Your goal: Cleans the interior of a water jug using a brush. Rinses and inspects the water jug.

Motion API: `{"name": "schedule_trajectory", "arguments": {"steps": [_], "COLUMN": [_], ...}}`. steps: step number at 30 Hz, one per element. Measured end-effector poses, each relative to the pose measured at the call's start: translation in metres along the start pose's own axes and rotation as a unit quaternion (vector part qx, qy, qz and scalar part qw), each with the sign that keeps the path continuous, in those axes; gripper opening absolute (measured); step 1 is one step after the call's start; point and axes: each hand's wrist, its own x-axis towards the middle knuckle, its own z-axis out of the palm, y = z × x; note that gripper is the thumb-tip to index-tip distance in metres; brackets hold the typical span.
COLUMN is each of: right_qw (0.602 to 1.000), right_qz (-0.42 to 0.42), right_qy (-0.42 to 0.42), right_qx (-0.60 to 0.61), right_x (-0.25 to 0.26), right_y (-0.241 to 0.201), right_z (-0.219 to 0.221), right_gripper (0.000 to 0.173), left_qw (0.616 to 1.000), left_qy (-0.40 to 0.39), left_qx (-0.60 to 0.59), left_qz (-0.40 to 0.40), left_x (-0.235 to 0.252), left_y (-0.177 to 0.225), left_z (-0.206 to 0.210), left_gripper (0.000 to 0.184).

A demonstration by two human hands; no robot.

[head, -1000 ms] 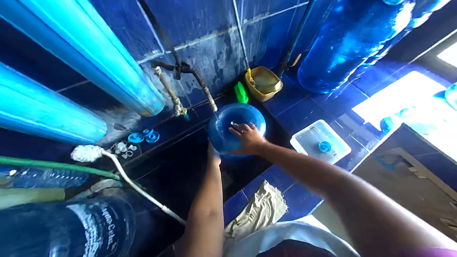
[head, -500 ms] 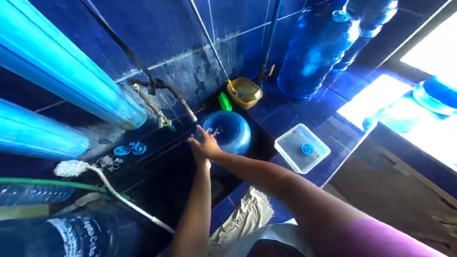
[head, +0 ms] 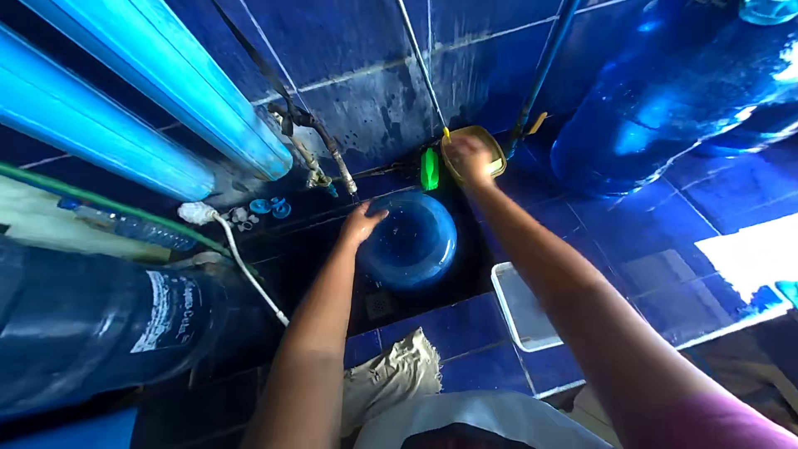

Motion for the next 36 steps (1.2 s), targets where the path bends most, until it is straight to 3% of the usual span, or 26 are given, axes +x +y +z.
{"name": "schedule_trajectory", "arguments": {"steps": [2, 4, 5, 9, 10, 12, 15, 17, 19, 21, 24, 26, 28, 30, 33, 36], "right_qw": [0.985, 0.964, 0.964, 0.945, 0.948, 0.963, 0.939, 0.951, 0.956, 0.928, 0.921, 0.927, 0.932, 0.939, 0.958, 0.971], "right_qz": [0.015, 0.077, 0.103, 0.1, 0.103, 0.169, 0.25, 0.246, 0.275, 0.346, 0.369, 0.358, 0.341, 0.325, 0.261, 0.187], "right_qy": [0.175, 0.251, 0.236, 0.131, 0.137, 0.183, 0.207, 0.115, -0.018, -0.12, -0.079, -0.002, 0.002, -0.031, -0.109, -0.141], "right_qx": [0.0, -0.026, -0.068, -0.282, -0.267, -0.105, 0.115, 0.147, 0.098, 0.061, 0.096, 0.11, 0.12, 0.107, 0.054, 0.037], "right_x": [0.033, 0.059, 0.069, 0.093, 0.096, 0.1, 0.082, 0.043, -0.028, -0.104, -0.164, -0.171, -0.164, -0.163, -0.15, -0.137], "right_y": [0.032, 0.057, 0.066, 0.083, 0.089, 0.11, 0.119, 0.109, 0.098, 0.093, 0.084, 0.073, 0.04, -0.012, -0.078, -0.127], "right_z": [-0.071, -0.122, -0.14, -0.174, -0.177, -0.18, -0.167, -0.138, -0.091, -0.042, 0.012, 0.016, 0.003, -0.013, -0.033, -0.042], "right_gripper": [0.05, 0.072, 0.076, 0.053, 0.052, 0.055, 0.058, 0.054, 0.051, 0.058, 0.074, 0.067, 0.051, 0.044, 0.048, 0.049], "left_qw": [1.0, 1.0, 0.999, 0.998, 0.999, 1.0, 0.998, 0.987, 0.971, 0.958, 0.96, 0.97, 0.979, 0.983, 0.976, 0.964], "left_qy": [-0.001, -0.012, -0.02, -0.029, -0.024, -0.017, 0.002, 0.049, 0.087, 0.121, 0.137, 0.125, 0.104, 0.075, 0.051, 0.043], "left_qx": [0.009, 0.025, 0.034, 0.04, 0.031, 0.019, -0.018, -0.063, -0.111, -0.16, -0.176, -0.155, -0.147, -0.16, -0.208, -0.232], "left_qz": [0.001, 0.014, 0.023, 0.032, 0.029, 0.016, -0.061, -0.14, -0.192, -0.205, -0.169, -0.14, -0.092, -0.048, 0.034, 0.121], "left_x": [0.011, 0.016, 0.018, 0.015, 0.014, 0.013, 0.006, -0.003, -0.018, -0.041, -0.079, -0.097, -0.114, -0.143, -0.188, -0.23], "left_y": [0.005, 0.009, 0.01, 0.018, 0.02, 0.021, 0.012, 0.0, -0.019, -0.032, -0.017, -0.005, 0.019, 0.05, 0.09, 0.11], "left_z": [0.002, 0.003, 0.003, 0.005, 0.005, 0.006, 0.003, -0.001, -0.004, 0.002, 0.027, 0.032, 0.008, -0.03, -0.087, -0.132], "left_gripper": [0.065, 0.061, 0.059, 0.057, 0.057, 0.058, 0.065, 0.062, 0.066, 0.066, 0.065, 0.07, 0.069, 0.068, 0.066, 0.067]}}
